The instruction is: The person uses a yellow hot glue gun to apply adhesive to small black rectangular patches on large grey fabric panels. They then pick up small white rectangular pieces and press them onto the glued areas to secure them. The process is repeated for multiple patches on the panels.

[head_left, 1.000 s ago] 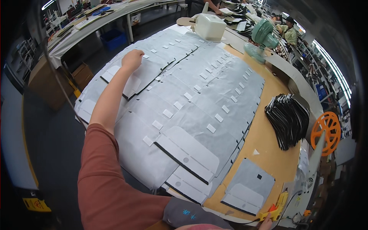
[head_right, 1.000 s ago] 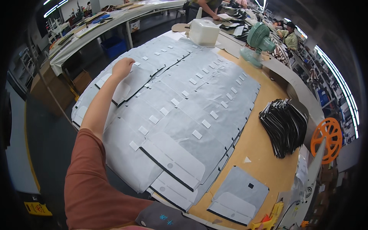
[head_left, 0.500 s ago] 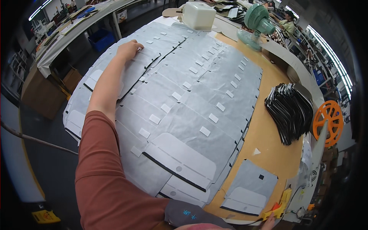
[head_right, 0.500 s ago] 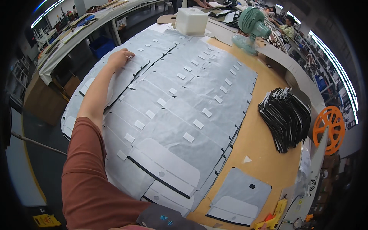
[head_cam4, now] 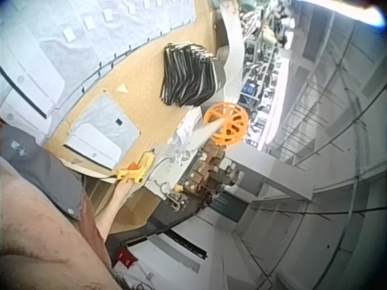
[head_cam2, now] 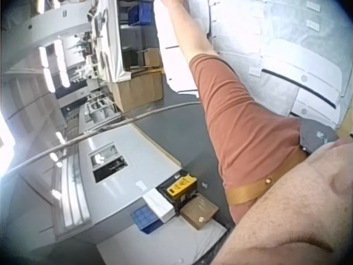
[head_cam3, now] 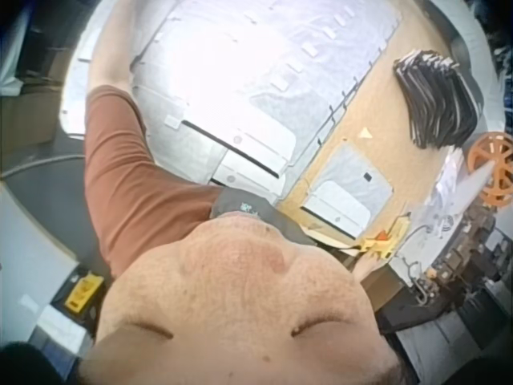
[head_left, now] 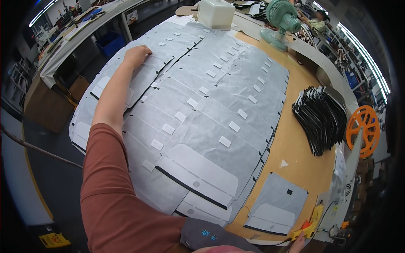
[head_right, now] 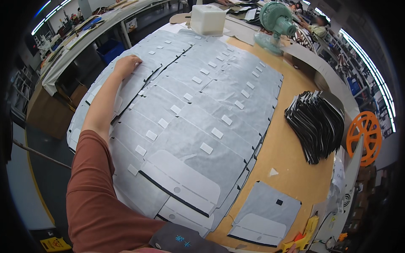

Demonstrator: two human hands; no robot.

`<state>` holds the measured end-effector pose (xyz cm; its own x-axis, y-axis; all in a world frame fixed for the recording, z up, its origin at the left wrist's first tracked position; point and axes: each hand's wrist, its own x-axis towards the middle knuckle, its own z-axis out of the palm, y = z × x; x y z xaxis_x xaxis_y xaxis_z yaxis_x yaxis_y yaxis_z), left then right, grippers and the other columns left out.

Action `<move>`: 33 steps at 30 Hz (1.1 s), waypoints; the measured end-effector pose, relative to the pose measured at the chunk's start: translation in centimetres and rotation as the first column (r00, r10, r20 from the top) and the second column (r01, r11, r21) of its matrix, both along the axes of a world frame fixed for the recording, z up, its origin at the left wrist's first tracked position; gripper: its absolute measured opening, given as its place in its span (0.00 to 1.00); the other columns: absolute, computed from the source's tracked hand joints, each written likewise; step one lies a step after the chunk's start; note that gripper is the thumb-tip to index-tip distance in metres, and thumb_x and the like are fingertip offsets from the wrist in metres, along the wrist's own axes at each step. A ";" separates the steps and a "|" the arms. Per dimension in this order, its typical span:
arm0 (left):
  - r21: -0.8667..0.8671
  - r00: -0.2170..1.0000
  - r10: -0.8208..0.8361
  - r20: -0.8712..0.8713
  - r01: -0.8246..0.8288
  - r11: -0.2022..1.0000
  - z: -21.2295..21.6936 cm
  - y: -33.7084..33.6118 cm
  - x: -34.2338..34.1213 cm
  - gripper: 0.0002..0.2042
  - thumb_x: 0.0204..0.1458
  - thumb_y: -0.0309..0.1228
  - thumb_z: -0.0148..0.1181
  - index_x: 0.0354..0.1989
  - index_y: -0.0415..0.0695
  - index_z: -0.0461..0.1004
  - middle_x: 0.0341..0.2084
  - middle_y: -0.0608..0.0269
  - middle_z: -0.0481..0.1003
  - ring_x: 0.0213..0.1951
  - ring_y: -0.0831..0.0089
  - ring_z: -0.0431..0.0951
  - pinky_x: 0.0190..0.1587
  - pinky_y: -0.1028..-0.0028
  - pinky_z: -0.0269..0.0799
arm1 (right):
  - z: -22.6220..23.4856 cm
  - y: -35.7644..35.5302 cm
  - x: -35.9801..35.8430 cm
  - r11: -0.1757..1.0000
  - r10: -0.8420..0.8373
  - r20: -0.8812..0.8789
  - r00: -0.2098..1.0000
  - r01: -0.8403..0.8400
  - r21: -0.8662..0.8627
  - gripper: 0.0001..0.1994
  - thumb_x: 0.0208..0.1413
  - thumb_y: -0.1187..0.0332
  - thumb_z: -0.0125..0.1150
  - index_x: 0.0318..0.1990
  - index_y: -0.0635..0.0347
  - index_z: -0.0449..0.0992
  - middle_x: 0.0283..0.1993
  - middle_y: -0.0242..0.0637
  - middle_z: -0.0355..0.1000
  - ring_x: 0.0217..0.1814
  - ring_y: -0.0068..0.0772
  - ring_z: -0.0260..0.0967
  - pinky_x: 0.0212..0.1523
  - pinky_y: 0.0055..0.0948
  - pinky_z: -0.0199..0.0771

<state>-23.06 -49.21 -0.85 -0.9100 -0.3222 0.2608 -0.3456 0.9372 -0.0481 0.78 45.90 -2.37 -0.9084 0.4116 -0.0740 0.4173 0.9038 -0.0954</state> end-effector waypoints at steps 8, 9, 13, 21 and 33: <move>-0.047 0.997 0.038 0.070 -0.035 0.998 0.9 1.4 0.4 0.20 0.55 0.22 0.48 0.50 0.58 0.79 0.51 0.68 0.76 0.50 0.64 0.77 0.50 0.66 0.74 | -1.8 1.8 0.5 0.995 -0.061 0.019 0.998 0.059 0.085 0.20 0.65 0.57 0.46 0.51 0.66 0.72 0.47 0.59 0.72 0.47 0.58 0.68 0.49 0.43 0.68; 0.015 0.997 0.064 0.046 -0.065 0.998 1.1 1.7 0.5 0.20 0.55 0.22 0.48 0.50 0.59 0.79 0.51 0.69 0.76 0.51 0.64 0.77 0.50 0.65 0.74 | -2.2 2.5 0.6 0.996 -0.051 0.000 0.999 0.051 0.072 0.20 0.65 0.56 0.46 0.51 0.65 0.72 0.46 0.58 0.72 0.46 0.58 0.68 0.48 0.43 0.68; 0.037 0.994 0.085 0.073 -0.088 0.995 1.0 1.7 0.5 0.23 0.55 0.20 0.46 0.52 0.62 0.78 0.52 0.69 0.75 0.51 0.63 0.77 0.51 0.65 0.73 | -2.8 3.5 0.8 0.998 -0.049 -0.005 0.999 0.050 0.046 0.21 0.66 0.55 0.44 0.51 0.64 0.72 0.46 0.56 0.73 0.47 0.57 0.69 0.48 0.42 0.68; 0.140 0.987 0.137 -0.083 -0.125 0.982 0.8 1.2 0.7 0.25 0.52 0.18 0.45 0.54 0.62 0.76 0.53 0.72 0.75 0.51 0.63 0.77 0.50 0.66 0.74 | -4.1 5.2 1.3 0.998 -0.008 -0.009 1.000 0.008 0.065 0.23 0.67 0.52 0.42 0.50 0.64 0.72 0.47 0.56 0.72 0.47 0.57 0.68 0.47 0.43 0.68; -0.135 0.993 0.034 0.111 -0.019 0.991 0.5 1.4 1.1 0.20 0.55 0.23 0.48 0.52 0.60 0.78 0.52 0.70 0.75 0.50 0.63 0.78 0.48 0.66 0.75 | -4.5 6.1 1.3 0.990 0.085 -0.043 0.996 -0.079 0.117 0.21 0.66 0.55 0.45 0.48 0.66 0.73 0.44 0.57 0.73 0.45 0.57 0.69 0.45 0.42 0.69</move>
<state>-22.01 -47.83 -0.37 -0.9276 -0.3160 0.1993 -0.3557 0.9102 -0.2122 2.10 52.02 -6.87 -0.9407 0.3389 0.0135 0.3389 0.9408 -0.0068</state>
